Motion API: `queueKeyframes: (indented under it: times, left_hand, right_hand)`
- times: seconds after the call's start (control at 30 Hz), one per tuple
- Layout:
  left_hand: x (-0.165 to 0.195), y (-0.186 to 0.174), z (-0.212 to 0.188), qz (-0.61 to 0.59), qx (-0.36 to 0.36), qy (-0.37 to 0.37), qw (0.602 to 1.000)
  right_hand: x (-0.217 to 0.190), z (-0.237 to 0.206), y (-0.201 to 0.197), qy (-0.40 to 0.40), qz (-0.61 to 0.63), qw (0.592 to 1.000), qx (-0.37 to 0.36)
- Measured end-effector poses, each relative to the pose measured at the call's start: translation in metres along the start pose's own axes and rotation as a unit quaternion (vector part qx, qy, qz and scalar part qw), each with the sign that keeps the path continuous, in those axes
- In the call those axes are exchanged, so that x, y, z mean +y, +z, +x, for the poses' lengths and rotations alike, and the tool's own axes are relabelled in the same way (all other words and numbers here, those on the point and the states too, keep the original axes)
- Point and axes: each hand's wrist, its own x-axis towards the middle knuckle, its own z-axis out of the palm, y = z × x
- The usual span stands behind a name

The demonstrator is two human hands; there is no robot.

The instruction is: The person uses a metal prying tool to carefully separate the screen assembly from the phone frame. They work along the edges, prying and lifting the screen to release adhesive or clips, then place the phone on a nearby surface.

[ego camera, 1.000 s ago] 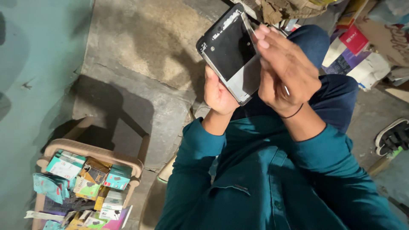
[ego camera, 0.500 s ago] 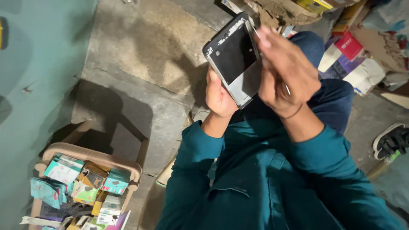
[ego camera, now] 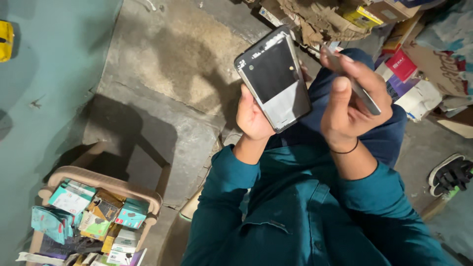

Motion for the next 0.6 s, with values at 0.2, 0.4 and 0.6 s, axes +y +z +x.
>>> queueKeyframes:
  times: [0.2,0.4,0.6]
  left_hand:
    - [-0.001,-0.006,-0.004,-0.036,-0.032,-0.032,0.998]
    - [-0.007,-0.023,-0.013,-0.063,-0.011,-0.023,0.998]
    - [-0.012,-0.037,-0.02,-0.038,0.043,0.011,0.998]
  right_hand:
    - [0.001,0.0,0.003,0.095,0.012,0.995,0.022]
    - [0.005,0.001,0.006,-0.001,0.039,0.998,0.041]
    - [0.007,0.003,0.007,-0.065,-0.016,0.998,-0.007]
